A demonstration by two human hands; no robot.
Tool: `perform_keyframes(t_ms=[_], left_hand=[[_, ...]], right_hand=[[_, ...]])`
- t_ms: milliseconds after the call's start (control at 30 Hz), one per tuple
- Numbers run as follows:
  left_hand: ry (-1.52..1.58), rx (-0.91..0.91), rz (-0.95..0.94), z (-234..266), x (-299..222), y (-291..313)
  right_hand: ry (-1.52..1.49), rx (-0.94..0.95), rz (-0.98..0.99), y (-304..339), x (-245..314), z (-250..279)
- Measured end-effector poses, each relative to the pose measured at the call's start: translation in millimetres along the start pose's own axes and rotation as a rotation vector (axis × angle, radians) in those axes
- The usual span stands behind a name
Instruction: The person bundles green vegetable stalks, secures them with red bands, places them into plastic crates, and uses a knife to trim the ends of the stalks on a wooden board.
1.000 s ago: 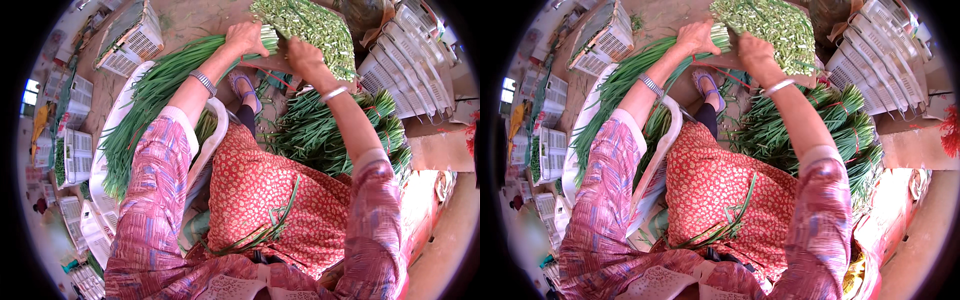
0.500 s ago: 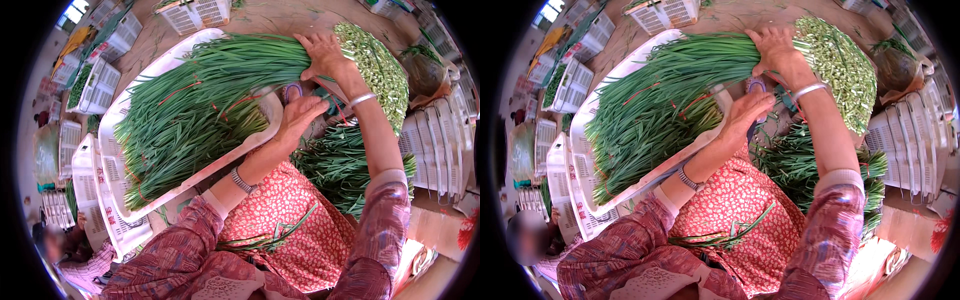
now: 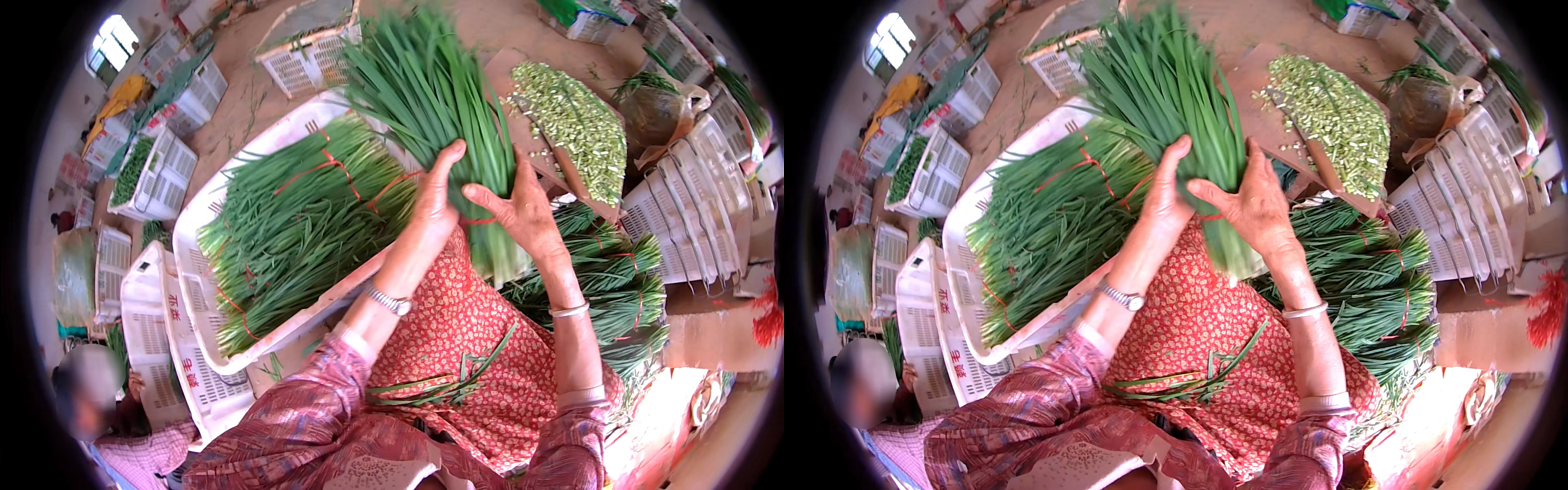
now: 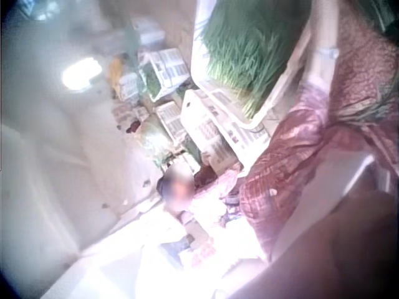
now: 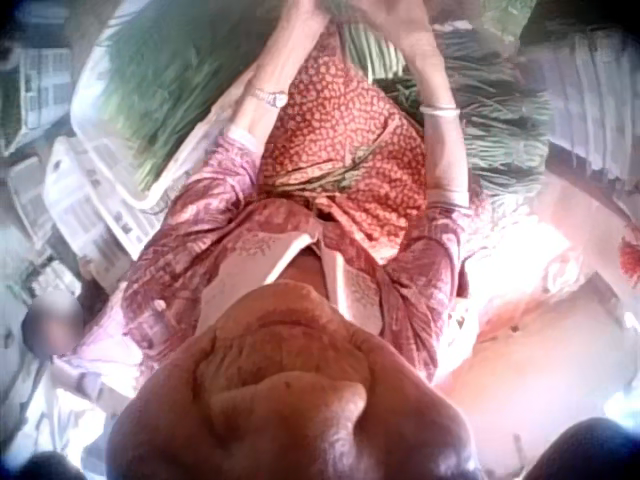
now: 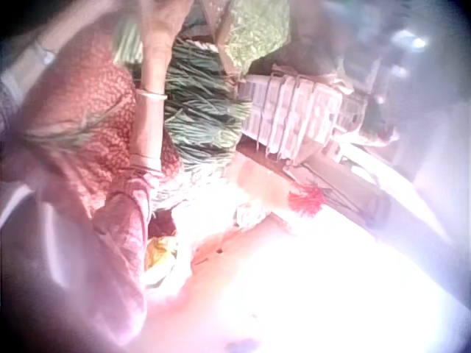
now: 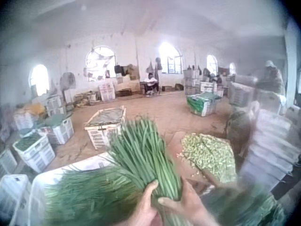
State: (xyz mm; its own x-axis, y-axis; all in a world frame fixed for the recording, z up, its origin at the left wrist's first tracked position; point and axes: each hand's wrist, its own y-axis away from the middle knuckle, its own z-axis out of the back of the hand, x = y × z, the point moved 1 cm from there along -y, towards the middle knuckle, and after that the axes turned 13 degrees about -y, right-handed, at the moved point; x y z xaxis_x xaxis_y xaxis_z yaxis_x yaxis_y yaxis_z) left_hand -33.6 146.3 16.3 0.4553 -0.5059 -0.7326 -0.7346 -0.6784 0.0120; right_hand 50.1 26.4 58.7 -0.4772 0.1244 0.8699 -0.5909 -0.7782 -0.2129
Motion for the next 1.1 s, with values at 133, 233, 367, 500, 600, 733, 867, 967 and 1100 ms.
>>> perform_keyframes(t_ms=[133, 233, 367, 500, 600, 733, 867, 967, 1100], left_hand=[[-0.303, 0.030, -0.066, -20, -73, 53], [-0.494, 0.013, -0.074, -34, -120, 102], [-0.470, -0.028, -0.028, 12, -147, 142], [-0.514, -0.061, 0.074, 31, -143, 188], [-0.603, -0.034, 0.093, 36, -143, 209], [-0.757, -0.121, 0.143, 56, -141, 226], [-0.834, -0.083, 0.163, 79, -138, 242], [-0.933, -0.027, 0.165, 97, -130, 255], [-0.899, 0.063, 0.189, 95, -113, 265]], right_hand=[[-0.835, -0.010, 0.112, -1, 65, -11], [-1.198, -0.128, 0.069, 16, 102, -28], [-1.472, -0.178, 0.020, 62, 103, -72], [-1.654, -0.177, -0.075, 117, 88, -99], [-1.655, -0.143, -0.114, 143, 76, -105], [-1.404, -0.200, -0.105, 162, 59, -87], [-1.410, -0.401, -0.118, 171, 22, -50], [-1.197, -0.690, -0.282, 188, 9, -3], [-0.850, -0.837, 0.163, 200, 19, 40]])
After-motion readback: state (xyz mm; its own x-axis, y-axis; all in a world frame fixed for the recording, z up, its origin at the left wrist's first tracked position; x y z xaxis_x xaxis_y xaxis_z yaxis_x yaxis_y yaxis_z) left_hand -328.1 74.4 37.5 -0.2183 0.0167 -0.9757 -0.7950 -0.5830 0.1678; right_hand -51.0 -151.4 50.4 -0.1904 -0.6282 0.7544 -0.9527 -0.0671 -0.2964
